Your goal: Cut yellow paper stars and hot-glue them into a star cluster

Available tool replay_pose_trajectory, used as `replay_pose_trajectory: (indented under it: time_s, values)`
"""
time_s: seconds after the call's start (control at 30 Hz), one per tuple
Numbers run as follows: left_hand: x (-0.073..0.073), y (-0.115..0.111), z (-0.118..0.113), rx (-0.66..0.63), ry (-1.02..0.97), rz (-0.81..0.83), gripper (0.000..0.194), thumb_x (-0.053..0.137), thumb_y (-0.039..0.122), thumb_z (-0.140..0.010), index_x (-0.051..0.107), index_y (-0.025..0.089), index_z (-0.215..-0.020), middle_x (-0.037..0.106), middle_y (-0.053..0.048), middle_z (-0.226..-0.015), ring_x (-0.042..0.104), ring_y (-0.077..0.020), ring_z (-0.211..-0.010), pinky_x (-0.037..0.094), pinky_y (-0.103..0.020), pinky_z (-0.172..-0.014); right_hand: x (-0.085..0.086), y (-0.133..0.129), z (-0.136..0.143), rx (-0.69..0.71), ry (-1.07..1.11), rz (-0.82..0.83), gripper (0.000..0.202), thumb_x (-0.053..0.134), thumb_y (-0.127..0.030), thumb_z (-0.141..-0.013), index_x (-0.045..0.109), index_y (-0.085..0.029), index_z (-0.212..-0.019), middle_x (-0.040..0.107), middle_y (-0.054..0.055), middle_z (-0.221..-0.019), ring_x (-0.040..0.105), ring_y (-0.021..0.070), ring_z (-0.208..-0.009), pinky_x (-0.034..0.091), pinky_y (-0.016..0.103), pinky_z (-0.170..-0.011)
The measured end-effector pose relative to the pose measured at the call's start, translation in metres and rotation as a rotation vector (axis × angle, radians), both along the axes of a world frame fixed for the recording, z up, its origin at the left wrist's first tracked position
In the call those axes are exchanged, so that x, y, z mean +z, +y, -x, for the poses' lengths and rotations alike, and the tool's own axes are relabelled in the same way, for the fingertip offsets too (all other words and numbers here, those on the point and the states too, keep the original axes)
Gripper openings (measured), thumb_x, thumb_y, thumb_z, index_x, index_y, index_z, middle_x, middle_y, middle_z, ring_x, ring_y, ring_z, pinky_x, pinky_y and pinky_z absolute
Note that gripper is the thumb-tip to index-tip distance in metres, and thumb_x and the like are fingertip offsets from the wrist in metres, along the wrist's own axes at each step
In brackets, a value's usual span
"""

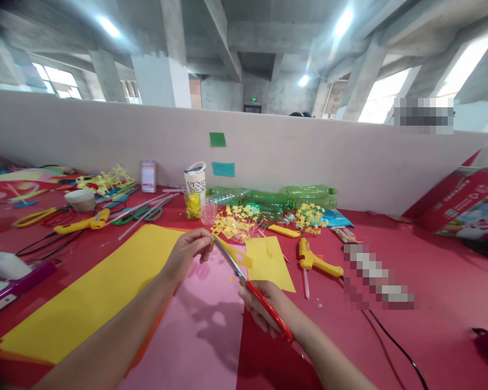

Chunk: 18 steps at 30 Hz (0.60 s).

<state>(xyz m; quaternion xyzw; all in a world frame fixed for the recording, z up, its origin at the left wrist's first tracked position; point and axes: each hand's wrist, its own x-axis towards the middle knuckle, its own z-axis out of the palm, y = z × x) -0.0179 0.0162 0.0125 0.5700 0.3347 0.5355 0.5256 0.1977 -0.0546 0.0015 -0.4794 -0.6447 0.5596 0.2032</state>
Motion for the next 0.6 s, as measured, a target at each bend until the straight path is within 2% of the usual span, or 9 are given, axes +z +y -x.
replay_pose_trajectory:
  time_s: [0.23,0.43,0.6]
  values:
    - [-0.0027,-0.002,-0.0037,-0.057,-0.039,0.047,0.015,0.054,0.024,-0.076,0.054,0.014,-0.064,0.051,0.002,-0.055,0.044,-0.0064,-0.044,0.034,-0.02,-0.043,-0.0026,0.0008,0.0019,-0.007,0.012,-0.008,0.045,0.036,-0.057,-0.083,0.038,-0.019,-0.061,0.041,-0.007,-0.037,0.032,0.004,-0.025,0.024,0.015,-0.027]
    - [-0.0026,-0.0014,-0.0046,-0.041,-0.128,0.063,0.012,0.054,0.024,-0.075,0.054,0.016,-0.066,0.051,0.003,-0.055,0.044,-0.0064,-0.044,0.031,-0.019,-0.041,-0.0025,0.0,0.0013,-0.006,0.033,-0.009,0.043,0.038,-0.057,-0.083,0.038,-0.019,-0.063,0.041,-0.008,-0.039,0.031,0.0038,-0.026,0.025,0.015,-0.028]
    - [-0.0005,-0.0022,-0.0043,-0.036,-0.108,0.046,0.013,0.053,0.023,-0.075,0.054,0.016,-0.064,0.05,0.004,-0.052,0.044,-0.0068,-0.043,0.032,-0.02,-0.042,-0.0003,0.0005,0.0011,0.022,0.038,-0.01,0.045,0.038,-0.057,-0.082,0.039,-0.018,-0.062,0.041,-0.007,-0.04,0.033,0.0033,-0.028,0.027,0.014,-0.03]
